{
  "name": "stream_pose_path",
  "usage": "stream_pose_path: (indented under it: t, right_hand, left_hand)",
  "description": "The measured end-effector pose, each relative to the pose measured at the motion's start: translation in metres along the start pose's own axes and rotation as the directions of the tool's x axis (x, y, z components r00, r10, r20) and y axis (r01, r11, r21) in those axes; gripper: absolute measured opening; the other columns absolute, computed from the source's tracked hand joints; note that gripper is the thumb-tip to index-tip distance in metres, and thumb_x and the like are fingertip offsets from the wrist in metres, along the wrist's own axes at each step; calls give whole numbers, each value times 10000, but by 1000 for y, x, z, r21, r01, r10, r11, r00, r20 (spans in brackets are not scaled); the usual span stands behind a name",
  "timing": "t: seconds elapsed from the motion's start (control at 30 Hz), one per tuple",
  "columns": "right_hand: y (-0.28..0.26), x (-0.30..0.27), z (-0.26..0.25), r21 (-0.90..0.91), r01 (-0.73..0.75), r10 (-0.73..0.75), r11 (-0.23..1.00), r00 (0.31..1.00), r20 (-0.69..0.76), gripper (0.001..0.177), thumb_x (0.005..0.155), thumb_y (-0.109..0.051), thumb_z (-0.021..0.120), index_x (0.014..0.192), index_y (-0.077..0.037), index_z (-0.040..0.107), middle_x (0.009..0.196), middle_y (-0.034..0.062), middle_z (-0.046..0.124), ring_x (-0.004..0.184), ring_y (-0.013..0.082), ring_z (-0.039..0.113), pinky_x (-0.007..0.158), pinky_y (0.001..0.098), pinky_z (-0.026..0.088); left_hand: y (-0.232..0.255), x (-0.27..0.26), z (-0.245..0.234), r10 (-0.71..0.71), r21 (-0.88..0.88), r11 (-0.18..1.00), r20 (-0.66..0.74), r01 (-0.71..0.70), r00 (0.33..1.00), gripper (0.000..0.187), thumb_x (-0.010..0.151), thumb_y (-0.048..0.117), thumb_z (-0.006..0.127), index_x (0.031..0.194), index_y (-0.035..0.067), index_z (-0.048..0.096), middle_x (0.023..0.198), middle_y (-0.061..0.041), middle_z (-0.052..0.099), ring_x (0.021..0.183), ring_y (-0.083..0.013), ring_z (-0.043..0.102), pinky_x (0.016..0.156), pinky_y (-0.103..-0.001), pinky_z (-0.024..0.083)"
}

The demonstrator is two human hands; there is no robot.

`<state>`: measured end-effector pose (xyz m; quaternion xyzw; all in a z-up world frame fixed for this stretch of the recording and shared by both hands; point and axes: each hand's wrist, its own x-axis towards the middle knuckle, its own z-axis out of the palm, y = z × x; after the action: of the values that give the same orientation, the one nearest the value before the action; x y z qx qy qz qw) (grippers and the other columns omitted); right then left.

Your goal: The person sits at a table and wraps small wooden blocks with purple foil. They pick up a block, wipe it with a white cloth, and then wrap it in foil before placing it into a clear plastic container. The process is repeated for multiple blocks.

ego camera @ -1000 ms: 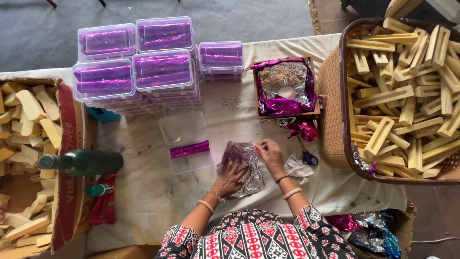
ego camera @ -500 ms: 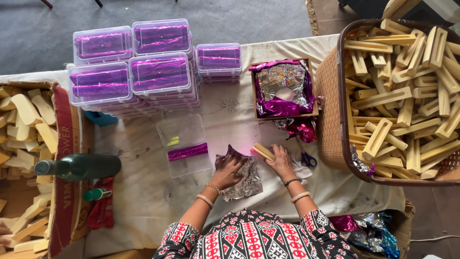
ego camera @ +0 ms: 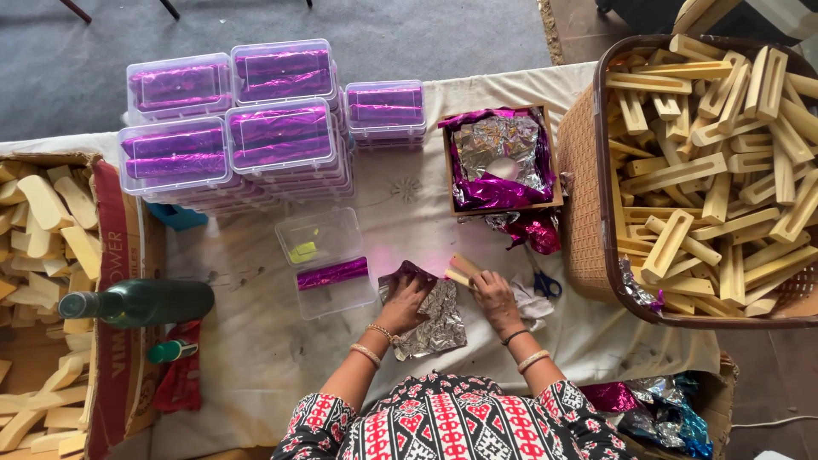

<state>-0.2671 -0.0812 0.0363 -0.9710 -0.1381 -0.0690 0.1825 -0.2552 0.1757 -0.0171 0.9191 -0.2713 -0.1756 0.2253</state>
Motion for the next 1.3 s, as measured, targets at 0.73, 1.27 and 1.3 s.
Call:
stream_pose_path:
  t: [0.73, 1.27, 1.3]
  right_hand:
    - [36, 25, 16, -12, -198, 198, 980, 980, 5, 194, 933, -259, 749, 1050, -120, 680, 1043, 88, 632, 1017, 286, 634, 879, 368, 557]
    - [15, 12, 19, 146, -157, 165, 977, 985, -48, 407, 795, -105, 731, 1185, -72, 620, 1092, 159, 631, 1022, 391, 615, 927, 471, 515]
    - [15, 13, 19, 167, -156, 166, 974, 985, -51, 390, 798, -95, 720, 1175, -80, 623, 1077, 147, 640, 1026, 380, 627, 930, 471, 523]
  left_hand:
    - [9, 0, -17, -48, 28, 999, 72, 46, 996, 990, 726, 408, 875, 1564, 264, 368, 1537, -81, 366, 1444, -392, 305, 1166, -669, 206]
    - [0, 4, -4, -33, -23, 999, 55, 34, 998, 1056, 712, 408, 885, 1584, 260, 309, 1572, -109, 319, 1439, -410, 259, 1189, -665, 136]
    - [0, 4, -3, -39, -21, 999, 66, 41, 997, 1054, 715, 407, 883, 1585, 257, 307, 1571, -108, 321, 1443, -405, 263, 1195, -665, 134]
